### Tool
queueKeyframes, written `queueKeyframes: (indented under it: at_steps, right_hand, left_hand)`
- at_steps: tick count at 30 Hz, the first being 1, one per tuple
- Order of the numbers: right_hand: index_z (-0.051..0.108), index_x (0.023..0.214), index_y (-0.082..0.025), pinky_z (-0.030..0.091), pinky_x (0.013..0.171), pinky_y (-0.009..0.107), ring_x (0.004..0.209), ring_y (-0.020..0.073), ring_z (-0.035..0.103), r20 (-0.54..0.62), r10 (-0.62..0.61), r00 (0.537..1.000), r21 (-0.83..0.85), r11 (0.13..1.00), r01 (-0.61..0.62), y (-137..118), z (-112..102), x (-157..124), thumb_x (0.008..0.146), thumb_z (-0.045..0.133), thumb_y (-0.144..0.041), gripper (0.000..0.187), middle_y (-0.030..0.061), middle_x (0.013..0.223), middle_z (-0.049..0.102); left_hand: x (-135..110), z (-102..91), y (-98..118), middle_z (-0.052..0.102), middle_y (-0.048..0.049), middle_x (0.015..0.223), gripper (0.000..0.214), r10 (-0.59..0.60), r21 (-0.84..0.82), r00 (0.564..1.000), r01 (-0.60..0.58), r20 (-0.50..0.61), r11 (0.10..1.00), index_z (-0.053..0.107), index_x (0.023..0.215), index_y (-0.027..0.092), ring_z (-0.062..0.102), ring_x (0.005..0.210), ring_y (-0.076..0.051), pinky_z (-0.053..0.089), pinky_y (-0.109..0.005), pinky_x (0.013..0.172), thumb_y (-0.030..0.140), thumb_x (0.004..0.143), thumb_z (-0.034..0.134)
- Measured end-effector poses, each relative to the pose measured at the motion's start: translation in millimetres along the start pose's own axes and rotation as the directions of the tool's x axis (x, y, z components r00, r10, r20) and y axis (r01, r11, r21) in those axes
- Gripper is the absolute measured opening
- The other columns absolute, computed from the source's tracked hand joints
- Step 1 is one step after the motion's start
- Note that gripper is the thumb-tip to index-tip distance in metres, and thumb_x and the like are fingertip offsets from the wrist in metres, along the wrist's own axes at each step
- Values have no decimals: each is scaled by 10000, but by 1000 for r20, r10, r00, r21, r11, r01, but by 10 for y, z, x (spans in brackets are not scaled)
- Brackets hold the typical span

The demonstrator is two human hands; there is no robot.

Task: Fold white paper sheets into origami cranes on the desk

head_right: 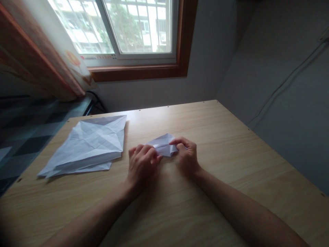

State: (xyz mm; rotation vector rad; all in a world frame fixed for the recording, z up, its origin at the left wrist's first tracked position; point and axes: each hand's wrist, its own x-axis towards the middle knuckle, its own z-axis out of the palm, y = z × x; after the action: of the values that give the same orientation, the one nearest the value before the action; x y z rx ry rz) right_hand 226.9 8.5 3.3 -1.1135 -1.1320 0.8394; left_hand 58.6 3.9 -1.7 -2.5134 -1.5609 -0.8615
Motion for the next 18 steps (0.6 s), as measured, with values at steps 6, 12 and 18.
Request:
queueKeyframes:
  at_steps: [6,12,18]
  right_hand:
    - [710,674,-198,400,579,251,632,138,539,92,-35,995,9,999,35,31,-23,-20,726,495,-177,223,-10,652,642]
    - [719,692,-201,420,648,272,684,162,573,20,-94,995,-109,989,96,63,-30,-4,733,480,-185,243,-6,686,675]
    - [732,707,-183,431,636,291,648,188,592,-144,-26,989,-289,957,-17,134,-47,66,728,482,-224,255,11,672,698]
  left_hand:
    - [16,4,-13,687,-45,910,377,-34,-78,999,37,41,996,594,1061,187,579,899,-250,388,-385,820,295,742,764]
    - [8,27,-38,655,-21,778,136,49,-8,997,-49,54,999,598,720,211,580,801,-219,385,-353,750,229,848,640]
    - [-8,2,-45,685,-55,894,167,36,68,995,-30,-90,997,580,734,200,599,835,-219,399,-358,760,137,877,521]
